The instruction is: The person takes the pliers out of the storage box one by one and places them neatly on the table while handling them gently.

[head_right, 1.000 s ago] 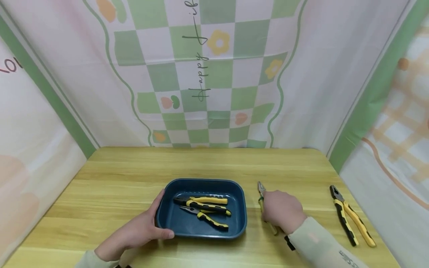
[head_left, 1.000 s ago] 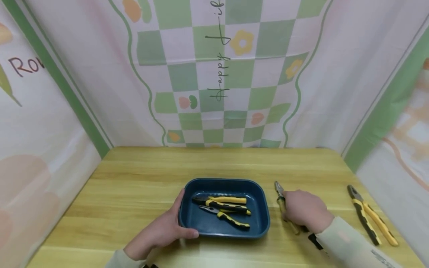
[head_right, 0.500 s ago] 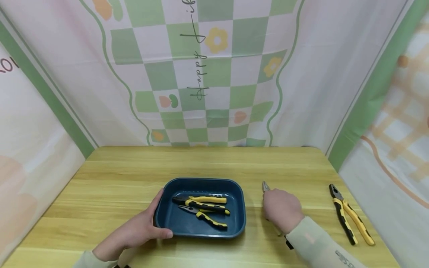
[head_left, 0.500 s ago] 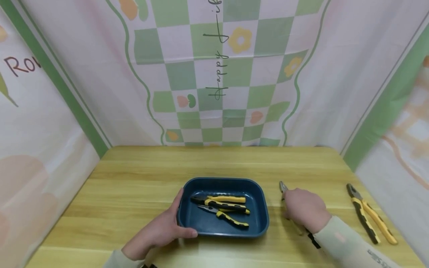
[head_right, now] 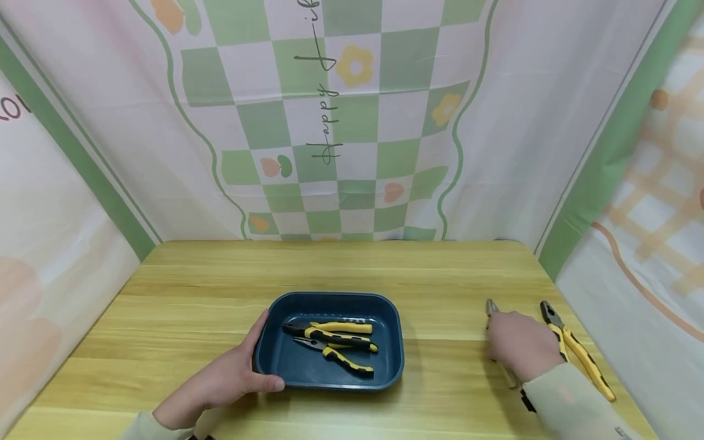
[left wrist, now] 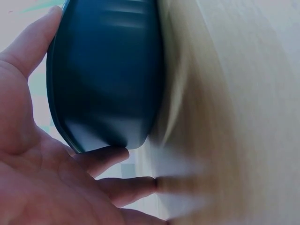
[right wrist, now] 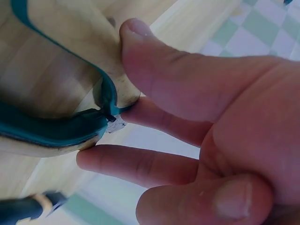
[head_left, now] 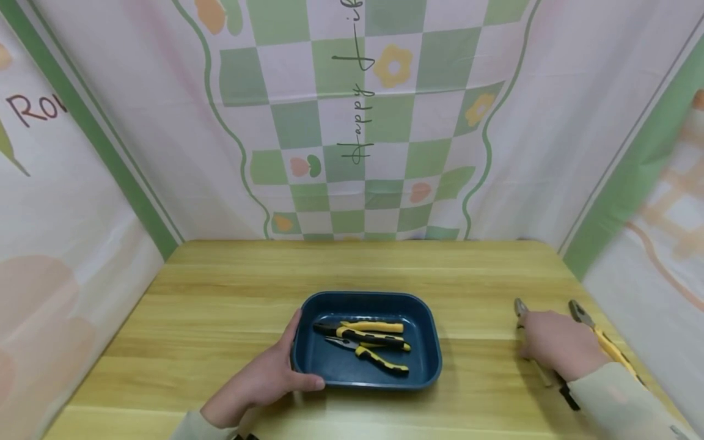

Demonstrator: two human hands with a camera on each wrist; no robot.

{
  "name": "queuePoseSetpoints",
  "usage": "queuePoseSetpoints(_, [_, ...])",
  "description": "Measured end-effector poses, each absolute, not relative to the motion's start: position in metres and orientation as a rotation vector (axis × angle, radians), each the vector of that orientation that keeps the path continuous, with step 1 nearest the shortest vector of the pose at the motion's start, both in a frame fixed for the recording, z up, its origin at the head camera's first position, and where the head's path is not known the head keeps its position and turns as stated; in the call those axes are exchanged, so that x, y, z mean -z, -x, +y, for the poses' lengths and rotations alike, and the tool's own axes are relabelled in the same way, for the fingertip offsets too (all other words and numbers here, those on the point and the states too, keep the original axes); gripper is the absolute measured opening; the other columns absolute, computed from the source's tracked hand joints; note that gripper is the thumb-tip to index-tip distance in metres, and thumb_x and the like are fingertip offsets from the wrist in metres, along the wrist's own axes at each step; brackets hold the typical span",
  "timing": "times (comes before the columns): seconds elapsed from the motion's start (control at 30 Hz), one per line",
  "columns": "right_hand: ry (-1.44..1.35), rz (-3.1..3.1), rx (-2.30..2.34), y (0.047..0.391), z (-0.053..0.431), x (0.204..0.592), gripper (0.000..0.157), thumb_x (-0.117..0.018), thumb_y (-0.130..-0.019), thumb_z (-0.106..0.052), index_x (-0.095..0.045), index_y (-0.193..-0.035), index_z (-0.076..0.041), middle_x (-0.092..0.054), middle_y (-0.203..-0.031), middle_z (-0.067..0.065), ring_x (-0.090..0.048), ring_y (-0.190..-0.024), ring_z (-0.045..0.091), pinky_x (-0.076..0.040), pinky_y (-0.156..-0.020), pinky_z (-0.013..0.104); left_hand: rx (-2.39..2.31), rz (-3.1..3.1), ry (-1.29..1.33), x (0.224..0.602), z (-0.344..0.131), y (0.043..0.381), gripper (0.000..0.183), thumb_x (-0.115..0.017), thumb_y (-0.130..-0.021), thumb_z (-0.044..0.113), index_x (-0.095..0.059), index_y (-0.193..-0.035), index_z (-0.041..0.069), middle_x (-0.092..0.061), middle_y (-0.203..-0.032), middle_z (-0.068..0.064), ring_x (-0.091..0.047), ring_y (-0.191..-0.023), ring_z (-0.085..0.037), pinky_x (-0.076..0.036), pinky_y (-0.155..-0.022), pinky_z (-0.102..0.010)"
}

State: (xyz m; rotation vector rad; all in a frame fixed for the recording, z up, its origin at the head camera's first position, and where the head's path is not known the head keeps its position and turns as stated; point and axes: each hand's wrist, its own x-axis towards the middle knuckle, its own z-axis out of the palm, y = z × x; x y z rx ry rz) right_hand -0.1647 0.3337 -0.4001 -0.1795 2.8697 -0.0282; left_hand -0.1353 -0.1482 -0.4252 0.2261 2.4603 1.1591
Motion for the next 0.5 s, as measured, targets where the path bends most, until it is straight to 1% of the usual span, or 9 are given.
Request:
queuePoseSetpoints(0.13, [0.213,2.878,0.038,0.164,0.349,0.401,0.045,-0.079,-0.069,-0.028,-0.066,-0.102,0.0,-0.065,-0.083,0.014,-0.06,-0.068,0.027,-0.044,-0.066,0.053,-1.158,2.458,-0.225,0.425,-0.148,0.135,0.128,-0.079,-0.062,0.057,0.011,-0.149,0.031,-0.031,-0.142,-0.028,-0.051,-0.103,-0.03,-0.039,-0.084,-0.051])
queuePoseSetpoints(0.27, [0.214,2.88,0.059,0.162,0.36,0.403,0.046,-0.079,-0.069,-0.026,-0.065,-0.104,0.002,-0.066,-0.088,0.017,-0.061,-0.07,0.028,-0.046,-0.063,0.051,-1.148,2.453,-0.22,0.426,-0.149,0.137,0.127,-0.079,-0.062,0.058,0.011,-0.148,0.034,-0.034,-0.141,-0.027,-0.052,-0.099,-0.028,-0.04,-0.083,-0.049])
queuePoseSetpoints(0.37, [0.205,2.876,0.053,0.162,0.368,0.406,0.05,-0.079,-0.07,-0.027,-0.064,-0.107,0.002,-0.066,-0.093,0.019,-0.061,-0.072,0.033,-0.046,-0.06,0.051,-1.143,2.447,-0.212,0.426,-0.149,0.138,0.127,-0.079,-0.062,0.058,0.011,-0.148,0.035,-0.035,-0.14,-0.026,-0.052,-0.098,-0.028,-0.04,-0.083,-0.048])
queuePoseSetpoints(0.5, [0.177,2.862,0.024,0.162,0.376,0.408,0.063,-0.078,-0.072,-0.032,-0.057,-0.118,0.005,-0.063,-0.099,0.025,-0.06,-0.075,0.041,-0.044,-0.056,0.054,-1.15,2.443,-0.218,0.427,-0.149,0.138,0.127,-0.079,-0.062,0.058,0.012,-0.148,0.035,-0.034,-0.141,-0.027,-0.051,-0.099,-0.028,-0.039,-0.084,-0.049])
